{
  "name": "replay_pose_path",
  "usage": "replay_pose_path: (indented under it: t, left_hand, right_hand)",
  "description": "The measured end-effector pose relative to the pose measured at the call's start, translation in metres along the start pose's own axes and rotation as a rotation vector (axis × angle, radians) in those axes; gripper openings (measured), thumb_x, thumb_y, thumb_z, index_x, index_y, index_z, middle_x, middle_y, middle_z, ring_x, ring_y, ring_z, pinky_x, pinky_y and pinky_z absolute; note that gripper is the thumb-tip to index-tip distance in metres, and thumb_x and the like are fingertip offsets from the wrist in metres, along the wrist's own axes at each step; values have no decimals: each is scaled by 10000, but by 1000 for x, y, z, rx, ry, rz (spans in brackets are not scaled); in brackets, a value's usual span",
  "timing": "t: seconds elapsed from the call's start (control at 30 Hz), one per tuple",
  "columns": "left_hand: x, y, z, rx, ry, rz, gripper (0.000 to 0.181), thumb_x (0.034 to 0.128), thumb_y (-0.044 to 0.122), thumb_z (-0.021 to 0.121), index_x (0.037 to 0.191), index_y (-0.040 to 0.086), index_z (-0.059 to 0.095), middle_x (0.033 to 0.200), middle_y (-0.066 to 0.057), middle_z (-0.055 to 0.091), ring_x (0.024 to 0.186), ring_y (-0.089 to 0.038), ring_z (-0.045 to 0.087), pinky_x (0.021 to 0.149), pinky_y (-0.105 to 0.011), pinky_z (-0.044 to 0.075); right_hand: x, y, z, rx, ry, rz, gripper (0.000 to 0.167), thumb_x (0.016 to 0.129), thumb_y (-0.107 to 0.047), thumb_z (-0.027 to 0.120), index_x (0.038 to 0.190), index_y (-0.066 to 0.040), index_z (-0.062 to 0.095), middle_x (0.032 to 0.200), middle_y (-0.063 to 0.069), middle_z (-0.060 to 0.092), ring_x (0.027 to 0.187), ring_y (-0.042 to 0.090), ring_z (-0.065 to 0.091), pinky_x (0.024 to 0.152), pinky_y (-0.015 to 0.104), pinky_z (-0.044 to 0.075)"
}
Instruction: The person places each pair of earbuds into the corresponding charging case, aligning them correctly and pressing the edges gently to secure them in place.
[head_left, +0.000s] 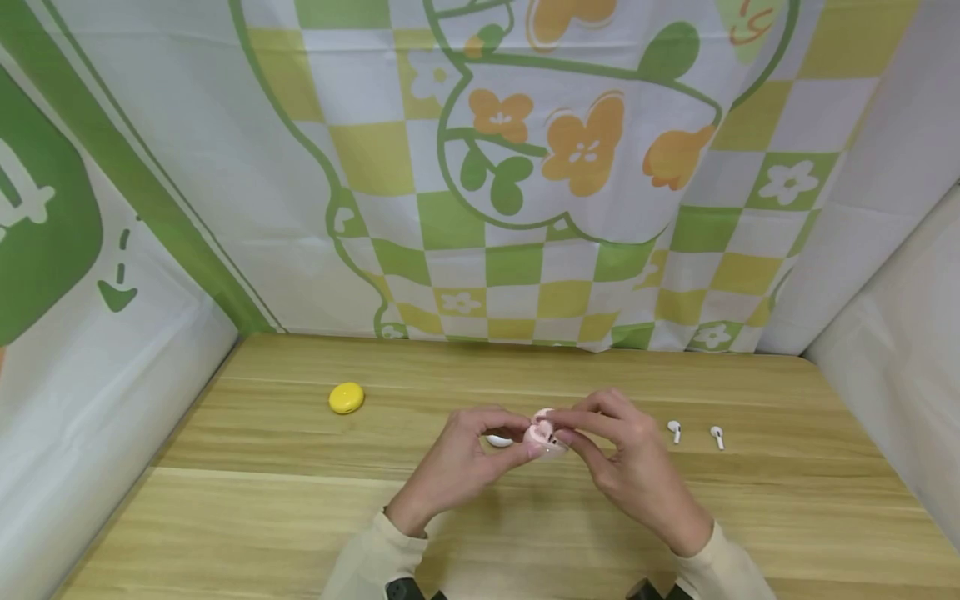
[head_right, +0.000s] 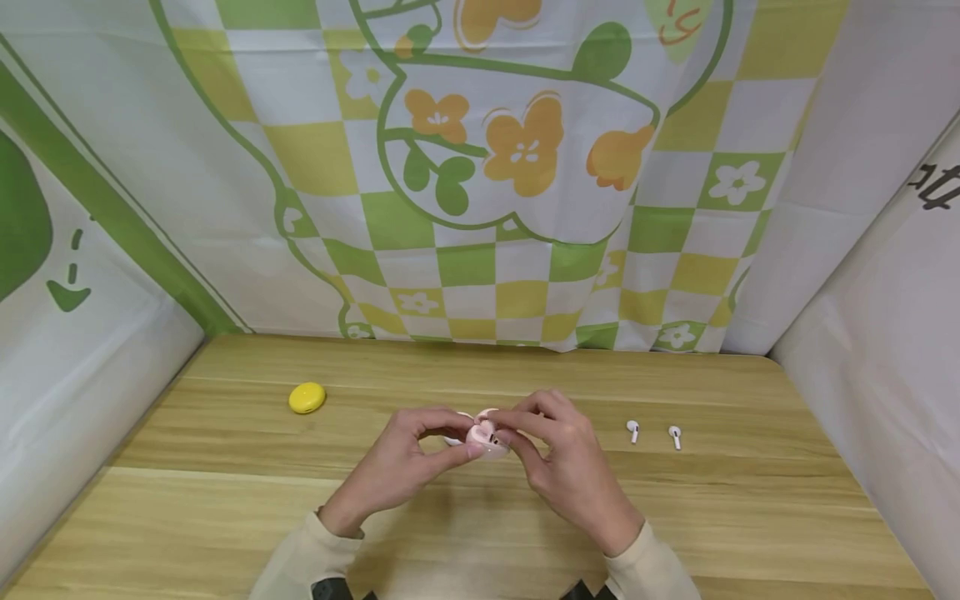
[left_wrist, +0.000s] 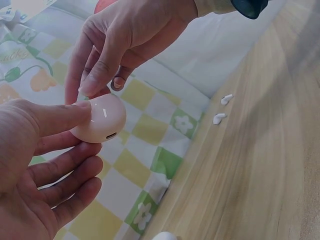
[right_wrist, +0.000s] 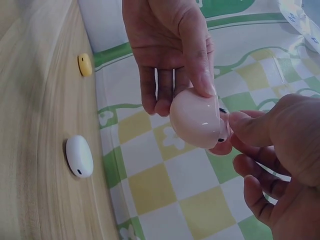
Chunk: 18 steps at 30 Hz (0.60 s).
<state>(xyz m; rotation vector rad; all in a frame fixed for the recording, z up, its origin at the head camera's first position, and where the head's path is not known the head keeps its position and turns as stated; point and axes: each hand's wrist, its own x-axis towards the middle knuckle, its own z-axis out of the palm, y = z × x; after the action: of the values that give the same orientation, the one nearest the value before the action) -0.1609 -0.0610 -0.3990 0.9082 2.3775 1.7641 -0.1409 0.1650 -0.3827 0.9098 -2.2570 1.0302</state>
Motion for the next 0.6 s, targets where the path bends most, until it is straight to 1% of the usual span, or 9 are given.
replay_pose_path:
  t: [0.1, 0.23, 0.3, 0.4, 0.5, 0.6]
  left_hand:
    - [0, 0, 0, -1, 1, 2, 174, 932, 198, 765, 1095, 140, 781, 1056, 64, 750, 954, -106, 692, 887, -414, 567]
    - [0, 0, -1, -1, 3, -3, 182, 923, 176, 772, 1099, 128, 777, 1071, 60, 751, 957, -107, 694, 885, -393, 566]
    - [1, 0, -2, -12, 9, -21, 186, 922, 176, 774, 1102, 126, 777, 1079, 59, 751, 968, -109, 694, 877, -366, 566]
    - [1, 0, -3, -39, 31, -53, 199, 925, 189, 772, 1110, 117, 773, 1092, 44, 750, 981, -122, 696, 851, -332, 571]
    - [1, -1, -3, -67, 56, -74, 210, 928, 192, 769, 1113, 93, 770, 1087, 2, 752, 976, -154, 702, 821, -322, 580]
    - [2, -2, -4, -99, 68, -75, 217, 932, 175, 762, 1112, 54, 764, 1079, -50, 753, 970, -184, 709, 826, -346, 585]
  right_hand:
    - [1, 0, 0, 0, 6, 2, 284, 827, 21, 805, 1057, -145, 797, 936, -88, 652, 879, 109, 580, 735, 190, 477]
    - [1, 1, 0, 2, 27, -10, 240, 824, 20, 810, 1001, -142, 791, 930, -80, 662, 880, 114, 605, 762, 165, 482]
    - [1, 1, 0, 11, 48, -18, 232, 818, 35, 812, 989, -120, 785, 935, -61, 672, 880, 124, 625, 779, 163, 494]
    - [1, 3, -3, 20, 89, -20, 236, 807, 57, 811, 997, -77, 776, 934, -30, 685, 865, 143, 648, 782, 195, 520]
    - [2, 4, -5, 10, 117, 2, 250, 808, 60, 806, 1018, -69, 768, 923, -29, 689, 840, 136, 641, 741, 218, 516]
    - [2, 6, -6, -12, 137, 26, 269, 805, 51, 810, 1029, -92, 764, 916, -44, 696, 819, 124, 634, 707, 243, 513]
